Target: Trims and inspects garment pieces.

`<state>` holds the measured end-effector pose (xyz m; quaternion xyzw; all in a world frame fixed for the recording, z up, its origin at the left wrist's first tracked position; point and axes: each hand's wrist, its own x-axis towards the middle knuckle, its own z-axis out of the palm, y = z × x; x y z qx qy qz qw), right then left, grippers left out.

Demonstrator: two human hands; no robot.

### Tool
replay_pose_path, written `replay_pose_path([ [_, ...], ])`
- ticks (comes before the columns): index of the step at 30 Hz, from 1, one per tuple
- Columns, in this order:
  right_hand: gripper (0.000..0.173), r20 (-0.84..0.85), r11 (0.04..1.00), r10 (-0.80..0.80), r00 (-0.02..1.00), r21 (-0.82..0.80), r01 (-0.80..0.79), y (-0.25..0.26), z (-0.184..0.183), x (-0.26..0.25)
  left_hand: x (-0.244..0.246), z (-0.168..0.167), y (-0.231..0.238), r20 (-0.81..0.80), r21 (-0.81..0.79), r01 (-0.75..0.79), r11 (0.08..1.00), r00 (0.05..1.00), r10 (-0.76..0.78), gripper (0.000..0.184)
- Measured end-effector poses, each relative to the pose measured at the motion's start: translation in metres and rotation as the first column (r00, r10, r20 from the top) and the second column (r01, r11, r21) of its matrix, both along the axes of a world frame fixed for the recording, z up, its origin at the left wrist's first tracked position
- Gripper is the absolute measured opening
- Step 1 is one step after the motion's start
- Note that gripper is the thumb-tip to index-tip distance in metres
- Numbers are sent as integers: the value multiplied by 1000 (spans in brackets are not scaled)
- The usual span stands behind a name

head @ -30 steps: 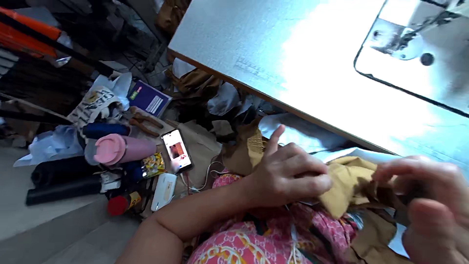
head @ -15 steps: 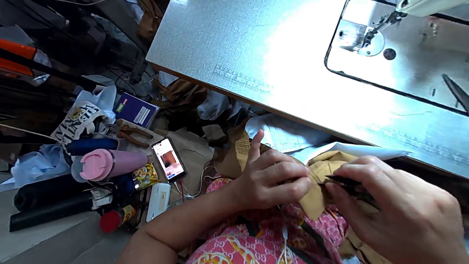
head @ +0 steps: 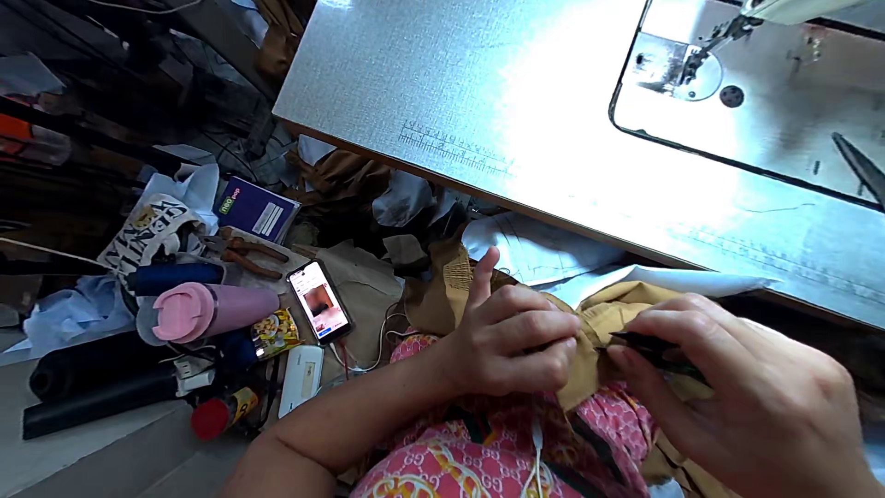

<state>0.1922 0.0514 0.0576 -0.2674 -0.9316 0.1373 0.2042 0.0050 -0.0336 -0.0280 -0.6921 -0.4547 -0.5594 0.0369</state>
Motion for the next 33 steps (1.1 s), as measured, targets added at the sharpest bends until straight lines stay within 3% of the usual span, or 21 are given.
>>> replay_pose_path([
  [26,31,30,999,-11,1000,40,9,-4,3,2,0,0,1,-32,7,19,1000,999,-19,12],
  [33,30,-53,999,15,999,-41,-17,-1,-4,5,0,2,0,-23,-8,19,1000,1000,-19,12],
])
